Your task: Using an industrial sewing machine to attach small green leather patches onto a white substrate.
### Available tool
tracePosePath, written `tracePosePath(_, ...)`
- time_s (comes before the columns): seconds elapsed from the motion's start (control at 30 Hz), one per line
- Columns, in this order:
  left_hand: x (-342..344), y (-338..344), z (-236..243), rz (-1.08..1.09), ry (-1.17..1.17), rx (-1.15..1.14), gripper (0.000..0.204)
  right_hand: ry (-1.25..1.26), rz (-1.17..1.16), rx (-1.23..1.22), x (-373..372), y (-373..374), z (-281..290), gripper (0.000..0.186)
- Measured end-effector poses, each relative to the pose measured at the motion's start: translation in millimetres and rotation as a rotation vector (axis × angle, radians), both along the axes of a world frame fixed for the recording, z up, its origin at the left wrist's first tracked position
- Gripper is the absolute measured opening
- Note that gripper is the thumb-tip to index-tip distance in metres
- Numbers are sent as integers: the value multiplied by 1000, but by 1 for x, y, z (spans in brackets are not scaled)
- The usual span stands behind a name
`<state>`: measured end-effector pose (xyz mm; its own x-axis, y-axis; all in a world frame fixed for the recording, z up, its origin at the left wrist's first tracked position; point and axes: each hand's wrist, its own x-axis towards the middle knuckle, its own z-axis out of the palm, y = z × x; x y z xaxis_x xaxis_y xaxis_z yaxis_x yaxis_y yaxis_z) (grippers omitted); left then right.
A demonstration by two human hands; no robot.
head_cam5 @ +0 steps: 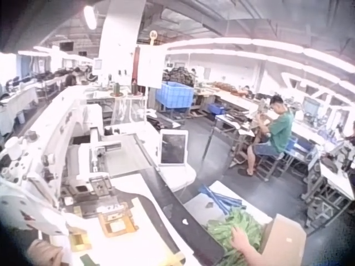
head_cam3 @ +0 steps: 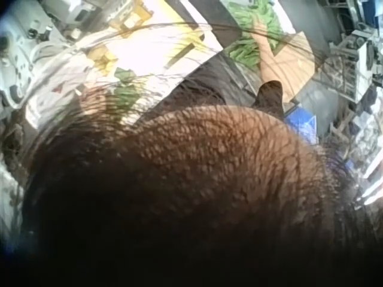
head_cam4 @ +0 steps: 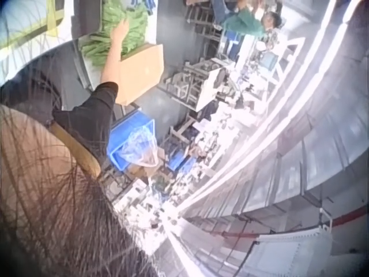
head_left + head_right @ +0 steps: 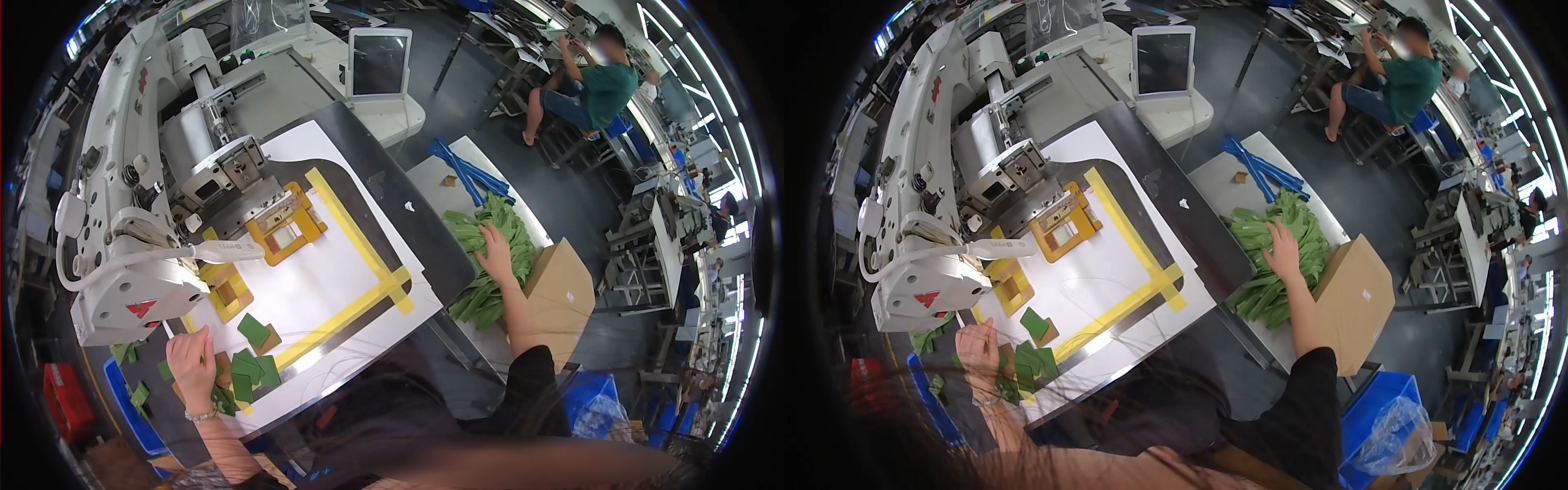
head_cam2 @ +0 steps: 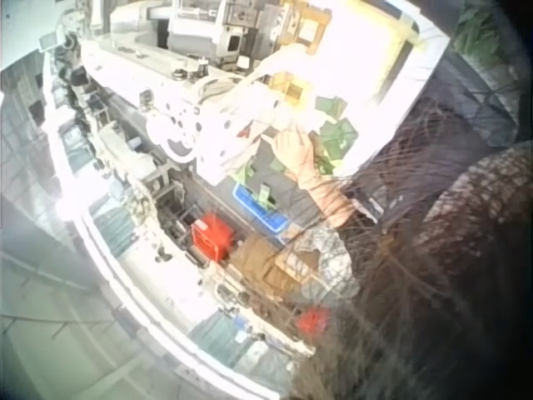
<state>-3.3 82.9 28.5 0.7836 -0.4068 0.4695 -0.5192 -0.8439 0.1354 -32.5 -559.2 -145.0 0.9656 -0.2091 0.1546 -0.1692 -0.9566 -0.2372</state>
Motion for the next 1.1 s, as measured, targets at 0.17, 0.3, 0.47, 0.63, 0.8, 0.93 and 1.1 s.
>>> tracePosePath(0.17, -7, -3, 0, 16, 50, 10, 18, 299, 144, 25, 54, -25, 8, 101)
tracePosePath(0.3, -14, -4, 4, 49, 65, 13, 17, 601, 145, -20, 64, -27, 2, 105)
tracePosePath(0.47, -18, 0, 1, 73, 64, 6, 17, 381, 286, -253, 37, -12, -7, 91)
tracePosePath(0.63, -14, -3, 3, 68, 67, -13, 17, 126, 354, -237, 17, -12, -11, 49)
tracePosePath(0.8, -15, 0, 5, 54, 69, -25, 17, 88, 358, -171, 18, -11, -13, 43)
tracePosePath(0.93, -13, -3, 4, 54, 78, -26, 17, 22, 376, -130, 8, -22, -9, 44)
tracePosePath(1.1, -17, 0, 11, 60, 34, -60, 16, -113, 191, -73, 7, -29, -1, 42)
